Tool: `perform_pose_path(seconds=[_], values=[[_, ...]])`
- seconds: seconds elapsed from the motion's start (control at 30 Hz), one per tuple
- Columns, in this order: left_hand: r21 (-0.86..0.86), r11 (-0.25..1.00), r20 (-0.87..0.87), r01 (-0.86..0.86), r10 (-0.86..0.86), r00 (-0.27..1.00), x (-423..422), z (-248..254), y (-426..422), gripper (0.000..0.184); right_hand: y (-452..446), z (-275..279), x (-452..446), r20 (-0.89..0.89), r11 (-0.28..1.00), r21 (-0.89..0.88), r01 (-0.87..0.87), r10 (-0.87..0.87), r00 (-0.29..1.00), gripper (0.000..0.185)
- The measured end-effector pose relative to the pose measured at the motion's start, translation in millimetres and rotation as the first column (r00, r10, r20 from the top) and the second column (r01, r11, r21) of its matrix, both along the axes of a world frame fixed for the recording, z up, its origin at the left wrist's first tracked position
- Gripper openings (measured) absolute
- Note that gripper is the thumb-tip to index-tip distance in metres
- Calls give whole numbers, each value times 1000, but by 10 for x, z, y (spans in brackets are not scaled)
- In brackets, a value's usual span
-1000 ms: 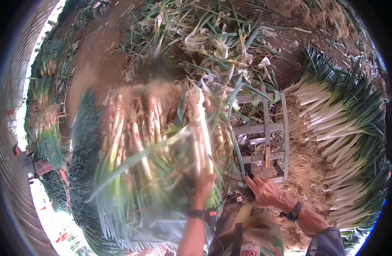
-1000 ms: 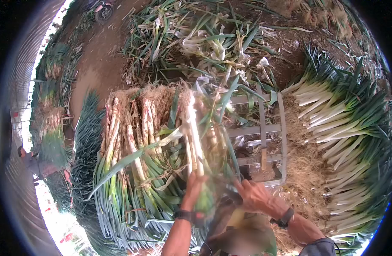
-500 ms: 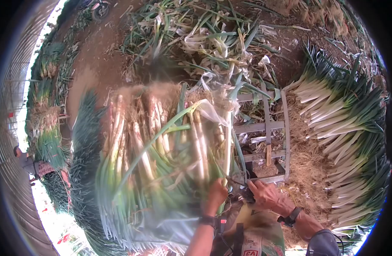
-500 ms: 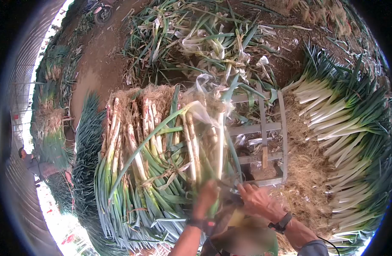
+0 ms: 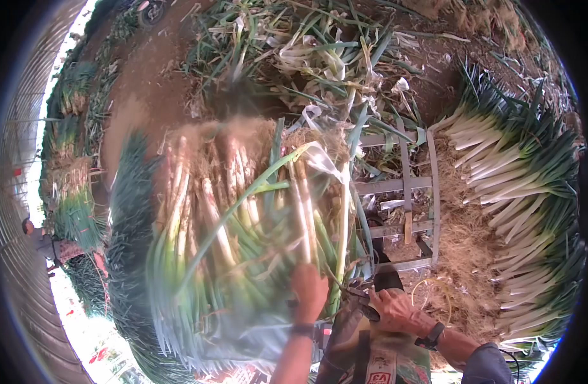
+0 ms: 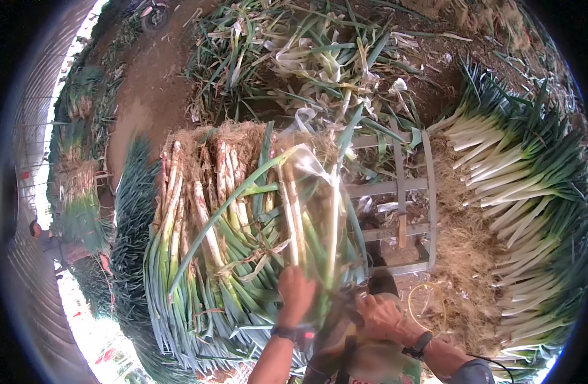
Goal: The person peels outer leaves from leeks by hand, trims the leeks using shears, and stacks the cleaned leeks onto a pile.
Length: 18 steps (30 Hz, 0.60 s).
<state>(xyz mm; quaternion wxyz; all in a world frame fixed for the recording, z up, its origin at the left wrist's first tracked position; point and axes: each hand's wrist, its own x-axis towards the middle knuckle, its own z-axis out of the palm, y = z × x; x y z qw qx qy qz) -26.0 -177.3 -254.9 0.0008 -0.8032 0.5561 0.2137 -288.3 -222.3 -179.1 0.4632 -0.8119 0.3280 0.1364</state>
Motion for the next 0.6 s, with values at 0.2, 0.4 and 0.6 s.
perform_pose_path(seconds=[0.2, 0.4, 0.6], values=[[171, 983, -156, -71, 98, 983, 196, -67, -33, 26, 56, 37, -22, 38, 998, -61, 19, -16, 999, 86], [120, 986, -302, -114, 145, 942, 391, 147, -171, 23, 56, 172, 4, 74, 997, 20, 80, -81, 994, 87], [101, 977, -498, -188, 213, 841, 434, 419, -536, 26, -56, 111, 171, 14, 994, -14, 104, -104, 994, 85]])
